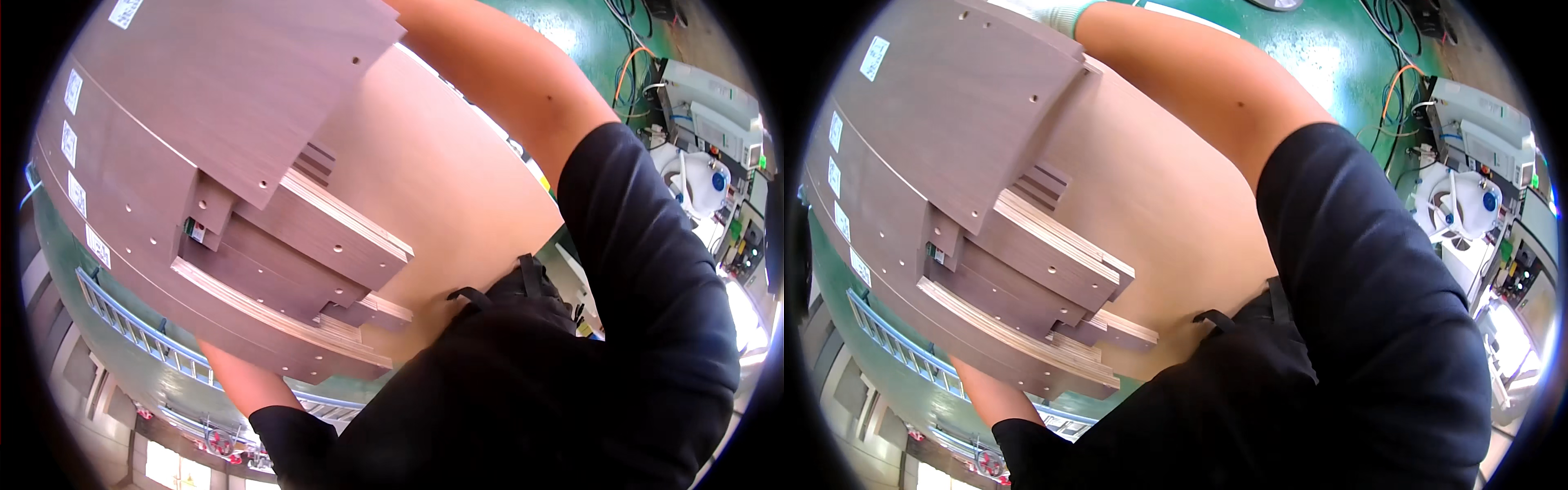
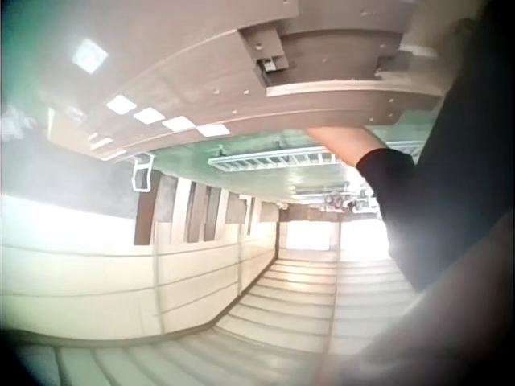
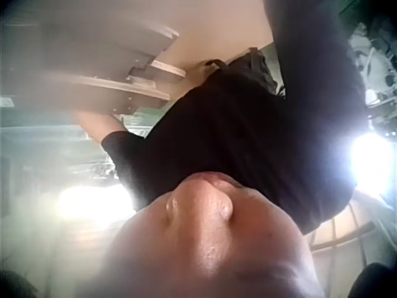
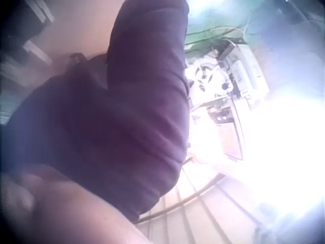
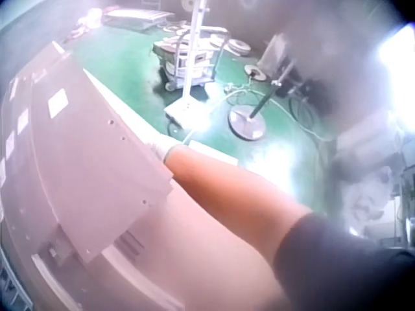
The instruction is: The person processes wooden furniture parts by feeding them into an edge-banding machine, then stacks the finished boards onto a work table.
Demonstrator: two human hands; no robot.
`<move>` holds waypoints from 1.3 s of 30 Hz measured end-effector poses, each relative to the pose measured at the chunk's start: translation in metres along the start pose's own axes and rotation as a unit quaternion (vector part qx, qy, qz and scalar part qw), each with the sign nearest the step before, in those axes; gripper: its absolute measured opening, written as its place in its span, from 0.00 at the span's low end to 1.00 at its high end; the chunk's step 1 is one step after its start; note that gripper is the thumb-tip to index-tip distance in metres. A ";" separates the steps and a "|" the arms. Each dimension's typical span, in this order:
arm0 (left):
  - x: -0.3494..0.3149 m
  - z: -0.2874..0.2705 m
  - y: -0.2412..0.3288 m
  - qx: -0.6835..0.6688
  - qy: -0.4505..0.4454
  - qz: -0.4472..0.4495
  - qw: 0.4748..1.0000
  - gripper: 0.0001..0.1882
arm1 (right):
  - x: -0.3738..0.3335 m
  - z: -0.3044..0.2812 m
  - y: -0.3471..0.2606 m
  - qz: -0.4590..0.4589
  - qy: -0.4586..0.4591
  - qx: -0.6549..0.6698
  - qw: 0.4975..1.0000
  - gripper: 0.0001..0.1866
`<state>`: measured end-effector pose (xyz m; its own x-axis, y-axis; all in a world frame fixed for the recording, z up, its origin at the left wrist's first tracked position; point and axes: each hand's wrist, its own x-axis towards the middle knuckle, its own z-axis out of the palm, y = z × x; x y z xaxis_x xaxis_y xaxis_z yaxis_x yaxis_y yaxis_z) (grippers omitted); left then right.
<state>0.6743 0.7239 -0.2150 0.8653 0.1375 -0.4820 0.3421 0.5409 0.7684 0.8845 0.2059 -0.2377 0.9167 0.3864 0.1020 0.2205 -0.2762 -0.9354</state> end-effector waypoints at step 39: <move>-0.033 -0.011 -0.019 -0.053 0.017 -0.096 0.994 0.39 | -0.073 0.032 0.003 0.084 0.015 -0.115 0.990 0.28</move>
<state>0.6358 0.7178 -0.2183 0.7743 0.0492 -0.6309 0.4585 0.6434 0.6130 0.8075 0.2050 -0.2592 0.9553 0.2936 -0.0354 0.1313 -0.5285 -0.8387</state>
